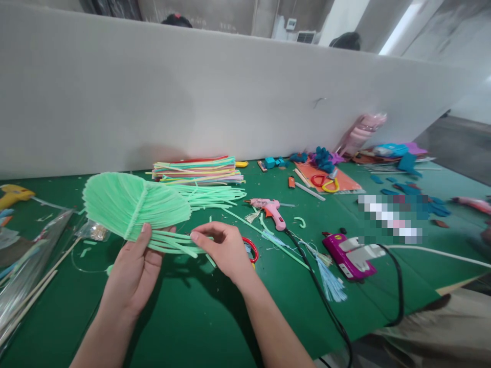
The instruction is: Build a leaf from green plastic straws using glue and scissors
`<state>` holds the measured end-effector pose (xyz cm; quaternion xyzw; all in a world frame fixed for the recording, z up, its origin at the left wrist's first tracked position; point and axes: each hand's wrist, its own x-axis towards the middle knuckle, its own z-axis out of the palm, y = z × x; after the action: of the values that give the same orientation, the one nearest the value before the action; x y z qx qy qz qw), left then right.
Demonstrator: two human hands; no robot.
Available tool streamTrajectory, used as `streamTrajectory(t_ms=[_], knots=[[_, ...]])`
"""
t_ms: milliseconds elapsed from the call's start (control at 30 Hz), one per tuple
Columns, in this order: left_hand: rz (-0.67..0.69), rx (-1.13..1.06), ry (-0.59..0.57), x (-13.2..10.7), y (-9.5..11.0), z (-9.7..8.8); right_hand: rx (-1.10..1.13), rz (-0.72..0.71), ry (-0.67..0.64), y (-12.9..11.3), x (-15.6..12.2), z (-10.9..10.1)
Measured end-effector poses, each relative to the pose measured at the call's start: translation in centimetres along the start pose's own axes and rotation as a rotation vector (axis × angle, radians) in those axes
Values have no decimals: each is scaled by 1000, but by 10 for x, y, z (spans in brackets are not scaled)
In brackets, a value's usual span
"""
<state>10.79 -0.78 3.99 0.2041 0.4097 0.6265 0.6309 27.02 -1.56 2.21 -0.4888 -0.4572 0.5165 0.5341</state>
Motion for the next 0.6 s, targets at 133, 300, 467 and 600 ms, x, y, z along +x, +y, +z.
streamTrajectory(t_ms=[133, 300, 467, 600], knots=[[-1, 27, -5, -3, -1, 2, -217, -78, -36, -1, -1, 0], [-1, 55, -16, -4, -6, 1, -407, -181, -2, -6, -5, 2], [-4, 73, -31, -4, -10, 1, -596, -571, 175, -6, -7, 4], [4, 64, -51, -7, -9, 6, -661, -663, 289, -2, -7, 7]])
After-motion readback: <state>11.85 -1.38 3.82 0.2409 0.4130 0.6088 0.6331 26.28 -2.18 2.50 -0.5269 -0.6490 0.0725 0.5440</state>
